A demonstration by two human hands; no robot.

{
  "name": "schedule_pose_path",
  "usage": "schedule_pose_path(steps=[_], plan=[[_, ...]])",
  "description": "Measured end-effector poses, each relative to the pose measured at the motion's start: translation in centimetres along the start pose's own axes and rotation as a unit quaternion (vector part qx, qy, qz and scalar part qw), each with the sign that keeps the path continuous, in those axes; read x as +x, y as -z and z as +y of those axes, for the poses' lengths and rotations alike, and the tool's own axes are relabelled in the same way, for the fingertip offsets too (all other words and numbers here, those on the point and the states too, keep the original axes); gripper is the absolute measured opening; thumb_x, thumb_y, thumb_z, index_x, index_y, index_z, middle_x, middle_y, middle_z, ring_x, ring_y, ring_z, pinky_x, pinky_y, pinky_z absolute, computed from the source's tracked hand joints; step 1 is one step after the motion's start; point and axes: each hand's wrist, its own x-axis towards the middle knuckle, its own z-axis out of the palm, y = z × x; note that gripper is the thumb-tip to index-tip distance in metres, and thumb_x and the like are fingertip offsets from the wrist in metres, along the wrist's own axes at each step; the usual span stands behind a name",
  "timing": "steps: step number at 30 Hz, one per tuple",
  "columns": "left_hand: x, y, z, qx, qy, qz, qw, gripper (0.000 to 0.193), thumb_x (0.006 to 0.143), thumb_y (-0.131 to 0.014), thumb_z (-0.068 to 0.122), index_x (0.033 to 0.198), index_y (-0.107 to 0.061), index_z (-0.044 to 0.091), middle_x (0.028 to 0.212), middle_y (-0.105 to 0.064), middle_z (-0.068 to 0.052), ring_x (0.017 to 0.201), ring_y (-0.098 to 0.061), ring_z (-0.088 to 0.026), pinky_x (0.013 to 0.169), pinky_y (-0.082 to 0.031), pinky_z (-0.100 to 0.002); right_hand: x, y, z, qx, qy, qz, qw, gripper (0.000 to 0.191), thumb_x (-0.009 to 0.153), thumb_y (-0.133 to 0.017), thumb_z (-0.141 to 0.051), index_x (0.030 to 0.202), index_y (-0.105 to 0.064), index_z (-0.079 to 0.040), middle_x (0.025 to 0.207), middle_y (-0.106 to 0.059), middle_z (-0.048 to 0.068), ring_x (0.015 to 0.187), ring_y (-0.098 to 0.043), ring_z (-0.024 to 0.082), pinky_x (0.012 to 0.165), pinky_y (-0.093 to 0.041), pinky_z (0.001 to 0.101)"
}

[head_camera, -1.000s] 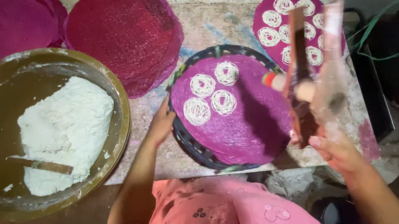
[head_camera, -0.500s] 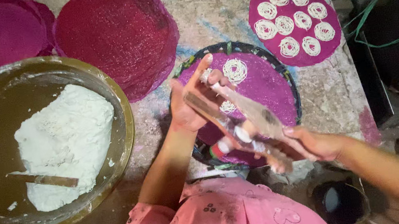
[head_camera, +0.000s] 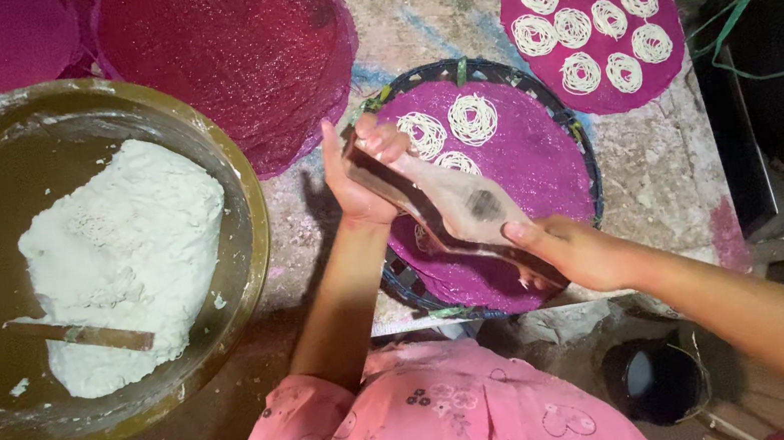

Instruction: The person scoops white paste from a bowl and uses a handheld applicator to draw spiral patterns on purple trays. They repeat the process across multiple trays, occasionally moving finished trays aside.

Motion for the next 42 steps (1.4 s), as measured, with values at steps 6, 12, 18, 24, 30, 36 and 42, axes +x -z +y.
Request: schedule_pose_path(steps=[6,12,18,24,30,36,42], plan=[[1.7,-0.3,-1.6,0.001,-0.014,-0.009,1.0,0.041,0.108,-0.046,0.054,0.092,-0.049,0.016,0.085,-0.045,0.004,0.083,-0.047,-0.013,0.089,-0.048,-0.037,-0.5,1.9,-0.3,-0.055,-0.012,0.049,0.997,0.085,0.091,-0.032,-0.073,0.07,-0.072,0.0,0.06,-0.069,0.011,0.055,-0.066,0.02,0.055,-0.053,0.0341],[1.3,-0.9,0.4,0.054,-0.014,0.02,0.998,0.045,0.103,-0.044,0.059,0.092,-0.051,0.015,0.08,-0.045,0.004,0.079,-0.047,-0.014,0.085,-0.047,-0.039,0.0,-0.1,-0.8,0.004,0.011,0.039,0.999,0.084,0.093,-0.034,-0.072,0.071,-0.07,0.0,0.06,-0.066,0.009,0.054,-0.062,0.018,0.053,-0.05,0.034],[1.4,-0.6,-2.3,0.019,-0.021,0.016,0.999,0.042,0.106,-0.044,0.055,0.093,-0.05,0.016,0.083,-0.046,0.004,0.082,-0.048,-0.015,0.091,-0.045,-0.039,-1.3,1.9,-0.9,-0.061,-0.012,0.068,0.996,0.079,0.093,-0.035,-0.069,0.069,-0.068,-0.002,0.057,-0.067,0.007,0.053,-0.064,0.018,0.054,-0.052,0.0323],[3.0,-3.0,-0.8,0.108,0.05,0.118,0.986,0.046,0.096,-0.037,0.053,0.096,-0.056,0.011,0.085,-0.059,-0.002,0.087,-0.058,-0.019,0.089,-0.047,-0.037,-0.5,1.9,-1.5,-0.021,0.041,0.101,0.994,0.07,0.094,-0.042,-0.065,0.071,-0.065,-0.003,0.06,-0.065,0.006,0.054,-0.062,0.014,0.05,-0.048,0.0314],[-0.9,-1.5,-1.4,0.517,0.319,0.229,0.761,0.057,0.103,-0.029,0.058,0.119,-0.06,0.013,0.085,-0.068,-0.001,0.052,-0.045,-0.007,0.043,-0.023,-0.027,-1.1,1.9,-2.0,0.022,0.048,0.095,0.994,0.066,0.095,-0.043,-0.063,0.074,-0.066,-0.004,0.06,-0.063,0.006,0.052,-0.058,0.015,0.049,-0.044,0.0316],[-4.6,-0.9,-1.0,0.65,0.262,0.169,0.693,0.055,0.101,-0.036,0.045,0.144,-0.044,0.012,0.106,-0.073,-0.003,0.076,-0.062,-0.016,0.068,-0.041,-0.03,-0.3,1.0,-2.7,0.085,0.112,0.121,0.983,0.063,0.097,-0.047,-0.063,0.082,-0.063,-0.003,0.068,-0.063,0.004,0.06,-0.06,0.014,0.057,-0.051,0.0308],[-7.7,-3.8,0.6,0.809,0.188,0.114,0.545,0.07,0.095,-0.051,0.037,0.158,-0.039,0.01,0.13,-0.07,-0.006,0.1,-0.072,-0.028,0.091,-0.054,-0.039,-1.9,1.4,0.0,0.082,0.112,0.092,0.986,0.065,0.101,-0.038,-0.059,0.087,-0.067,-0.003,0.071,-0.066,0.003,0.064,-0.062,0.014,0.059,-0.051,0.0307]])
